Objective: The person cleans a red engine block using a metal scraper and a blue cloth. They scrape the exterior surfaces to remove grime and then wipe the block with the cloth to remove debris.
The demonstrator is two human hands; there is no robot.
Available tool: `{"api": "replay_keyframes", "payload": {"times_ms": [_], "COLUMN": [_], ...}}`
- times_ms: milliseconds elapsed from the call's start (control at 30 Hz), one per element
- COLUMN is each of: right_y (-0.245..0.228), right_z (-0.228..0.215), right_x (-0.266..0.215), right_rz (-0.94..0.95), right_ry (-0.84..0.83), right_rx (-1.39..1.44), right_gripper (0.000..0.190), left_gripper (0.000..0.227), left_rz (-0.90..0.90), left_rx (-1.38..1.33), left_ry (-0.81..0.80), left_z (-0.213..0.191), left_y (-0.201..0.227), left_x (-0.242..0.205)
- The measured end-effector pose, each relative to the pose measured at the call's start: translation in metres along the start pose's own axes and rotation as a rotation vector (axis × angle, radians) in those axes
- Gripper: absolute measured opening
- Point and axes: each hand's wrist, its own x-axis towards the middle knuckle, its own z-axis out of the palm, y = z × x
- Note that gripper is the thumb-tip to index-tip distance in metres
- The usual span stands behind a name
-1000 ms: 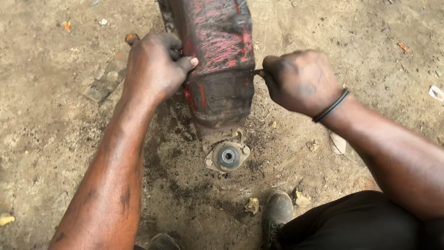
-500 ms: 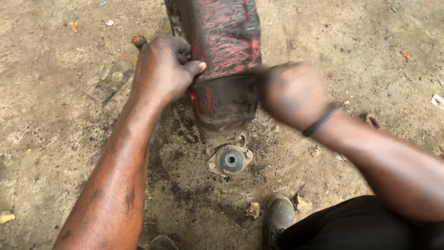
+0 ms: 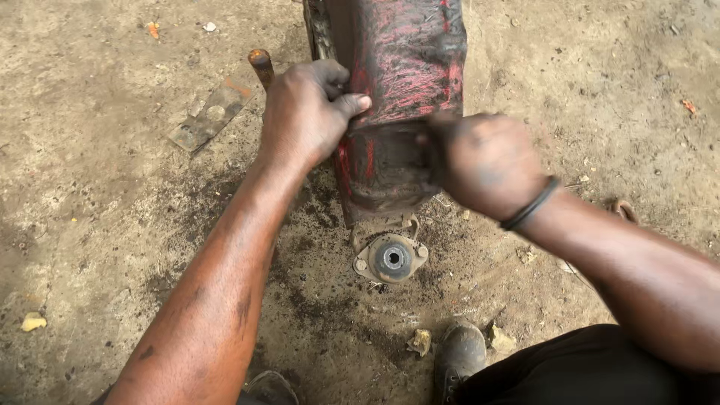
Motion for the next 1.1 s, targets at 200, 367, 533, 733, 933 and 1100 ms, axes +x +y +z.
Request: {"api": "replay_keyframes", "payload": {"times_ms": [200,367,533,733,933,1100], "right_y": [0.026,0.017,0.011,0.005,0.025,0.005], "right_z": [-0.029,-0.018,-0.029,-0.030,-0.045,-0.018], "right_x": [0.006,0.019,0.031,0.032,0.032,0.043], "right_rz": [0.128,0.021,-0.095,-0.020,-0.013,-0.029], "right_ry": [-0.164,-0.065,-0.097,0.030,0.011,-0.073], "right_rx": [0.124,0.081,0.014,-0.100,-0.152,-0.106], "right_gripper": [0.027,0.027,0.026,0.018,0.020,0.024], "left_gripper": [0.022,0.023,0.028,0.031,0.029,0.032], "left_rz": [0.061,-0.012,0.043,-0.035,0.127,-0.012], "left_rx": [0.003,0.014,-0.024,-0.029,-0.009,0.051], "left_ry": [0.070,0.099,0.136,0.116,0.093,-0.072], "left_z": [0.003,0.009,0.017,0.013,0.007,-0.003], "left_y": [-0.015,-0.008,-0.014,-0.010,-0.014,0.000], "left_x": [0.005,0.000,-0.004,-0.003,-0.002,-0.008]}}
